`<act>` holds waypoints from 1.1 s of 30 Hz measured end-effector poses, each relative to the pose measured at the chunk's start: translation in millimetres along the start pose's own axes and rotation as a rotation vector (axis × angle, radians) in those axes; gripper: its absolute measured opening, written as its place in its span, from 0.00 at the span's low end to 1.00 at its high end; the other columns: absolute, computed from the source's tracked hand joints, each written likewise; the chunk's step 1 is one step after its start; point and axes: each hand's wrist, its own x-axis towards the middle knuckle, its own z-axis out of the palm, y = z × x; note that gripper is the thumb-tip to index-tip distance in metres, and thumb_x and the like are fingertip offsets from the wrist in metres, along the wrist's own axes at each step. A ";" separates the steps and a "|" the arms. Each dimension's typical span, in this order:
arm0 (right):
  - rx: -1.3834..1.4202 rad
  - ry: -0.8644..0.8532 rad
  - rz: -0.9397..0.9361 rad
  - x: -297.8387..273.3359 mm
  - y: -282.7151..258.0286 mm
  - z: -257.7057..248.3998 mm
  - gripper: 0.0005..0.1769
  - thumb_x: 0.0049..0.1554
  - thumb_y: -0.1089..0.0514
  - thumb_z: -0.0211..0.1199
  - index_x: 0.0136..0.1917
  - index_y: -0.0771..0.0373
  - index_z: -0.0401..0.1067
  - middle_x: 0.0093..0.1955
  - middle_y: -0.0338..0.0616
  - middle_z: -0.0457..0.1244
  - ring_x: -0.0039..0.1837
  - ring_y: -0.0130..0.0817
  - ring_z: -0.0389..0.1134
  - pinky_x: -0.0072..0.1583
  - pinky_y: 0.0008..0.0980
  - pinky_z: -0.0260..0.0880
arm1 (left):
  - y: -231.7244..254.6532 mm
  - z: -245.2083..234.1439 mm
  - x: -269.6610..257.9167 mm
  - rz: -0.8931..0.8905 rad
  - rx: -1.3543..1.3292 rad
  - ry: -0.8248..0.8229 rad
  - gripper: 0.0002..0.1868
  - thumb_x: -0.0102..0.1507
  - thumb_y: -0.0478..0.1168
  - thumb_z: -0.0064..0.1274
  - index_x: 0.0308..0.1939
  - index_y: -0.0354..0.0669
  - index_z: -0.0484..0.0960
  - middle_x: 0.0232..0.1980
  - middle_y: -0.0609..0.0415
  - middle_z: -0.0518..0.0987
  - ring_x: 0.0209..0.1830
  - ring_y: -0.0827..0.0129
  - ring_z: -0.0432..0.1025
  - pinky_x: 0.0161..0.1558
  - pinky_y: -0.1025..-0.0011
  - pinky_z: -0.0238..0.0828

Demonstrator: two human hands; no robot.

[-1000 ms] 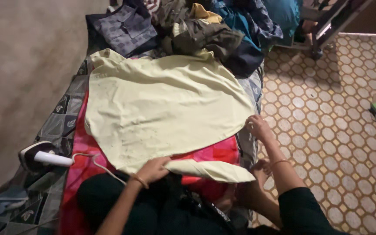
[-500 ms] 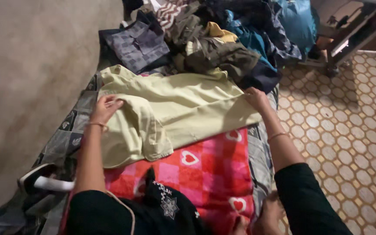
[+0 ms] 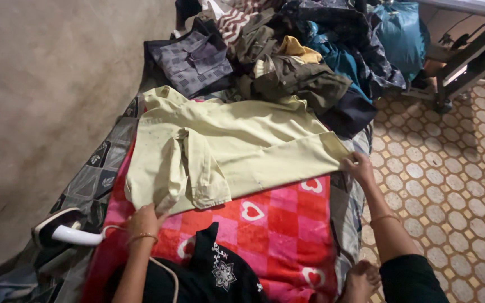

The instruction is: The person irons a light yellow shirt laid out on a red patterned cloth on a bed. They smooth the fabric, use an iron to press the front, sleeves, and back, then fold the shirt neatly.

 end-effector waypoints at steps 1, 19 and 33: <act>-0.004 -0.096 0.093 0.8 -1.2 0.3 0.21 0.54 0.45 0.73 0.52 0.64 0.79 0.44 0.50 0.70 0.47 0.38 0.71 0.51 0.40 0.71 | -3.8 0.2 -1.0 -0.084 0.033 -0.117 0.29 0.59 0.64 0.58 0.48 0.45 0.86 0.48 0.39 0.85 0.50 0.44 0.80 0.51 0.50 0.77; -0.126 -0.454 -0.047 -4.8 24.4 -73.1 0.15 0.58 0.50 0.64 0.53 0.59 0.80 0.45 0.49 0.73 0.47 0.41 0.73 0.51 0.43 0.73 | -78.9 -27.7 47.4 -0.039 -0.273 -0.489 0.31 0.61 0.59 0.57 0.46 0.28 0.84 0.47 0.28 0.82 0.47 0.37 0.77 0.48 0.47 0.78; -0.218 -0.024 -0.340 -74.3 -22.1 -21.4 0.22 0.59 0.55 0.66 0.65 0.61 0.73 0.60 0.57 0.67 0.61 0.58 0.68 0.60 0.50 0.69 | 50.6 -12.0 6.8 0.128 -0.152 0.112 0.08 0.67 0.42 0.50 0.42 0.46 0.84 0.44 0.42 0.83 0.45 0.43 0.78 0.47 0.49 0.74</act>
